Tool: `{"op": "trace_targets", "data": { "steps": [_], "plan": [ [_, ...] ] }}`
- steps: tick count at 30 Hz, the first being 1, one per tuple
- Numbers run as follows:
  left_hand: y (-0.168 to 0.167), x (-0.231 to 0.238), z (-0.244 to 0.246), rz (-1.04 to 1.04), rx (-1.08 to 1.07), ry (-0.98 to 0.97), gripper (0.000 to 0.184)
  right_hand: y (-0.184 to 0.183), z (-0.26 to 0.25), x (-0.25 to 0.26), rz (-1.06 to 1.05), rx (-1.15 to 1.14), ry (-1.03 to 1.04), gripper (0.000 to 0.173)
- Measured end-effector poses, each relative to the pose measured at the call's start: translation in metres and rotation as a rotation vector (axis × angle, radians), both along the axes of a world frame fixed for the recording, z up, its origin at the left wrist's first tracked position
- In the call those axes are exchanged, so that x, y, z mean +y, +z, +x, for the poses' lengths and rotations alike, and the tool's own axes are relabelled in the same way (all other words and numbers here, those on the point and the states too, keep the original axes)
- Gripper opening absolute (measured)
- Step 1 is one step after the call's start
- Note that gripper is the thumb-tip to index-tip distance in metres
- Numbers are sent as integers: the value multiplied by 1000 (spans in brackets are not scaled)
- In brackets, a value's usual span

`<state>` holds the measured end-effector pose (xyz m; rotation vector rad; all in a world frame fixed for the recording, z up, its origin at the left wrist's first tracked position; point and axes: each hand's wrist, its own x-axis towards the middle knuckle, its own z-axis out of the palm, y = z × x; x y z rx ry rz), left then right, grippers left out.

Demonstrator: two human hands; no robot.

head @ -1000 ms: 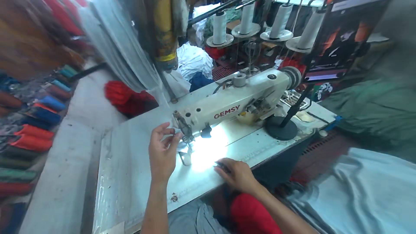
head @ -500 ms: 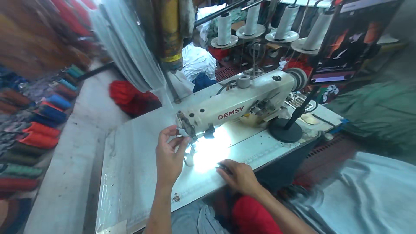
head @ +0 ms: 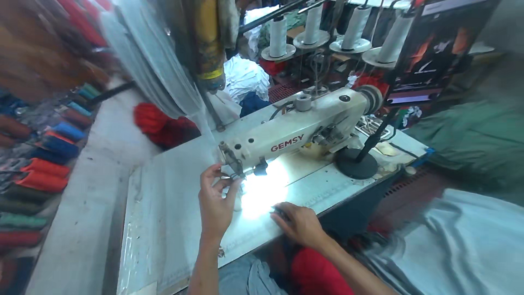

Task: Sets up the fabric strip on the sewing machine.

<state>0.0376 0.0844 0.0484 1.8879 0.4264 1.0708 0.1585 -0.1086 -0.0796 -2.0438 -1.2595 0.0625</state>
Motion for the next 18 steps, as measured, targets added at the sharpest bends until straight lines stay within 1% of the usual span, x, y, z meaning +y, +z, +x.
{"op": "trace_targets", "data": {
  "steps": [4,9,15,18],
  "plan": [
    [-2,1,-1,10,-4,16,64,0,-1,1,1,-8,-1,44],
    [-8,-2,-1,134,76,67,66,-3,-2,1,-5,-25,-8,46],
    [-11,-6,-4,28,81,44,69,-5,-3,4,58,-75,-19,47],
    [-14,-8,-4,57,63,55,68,-6,-2,4,47,-84,-22,48]
  ]
}}
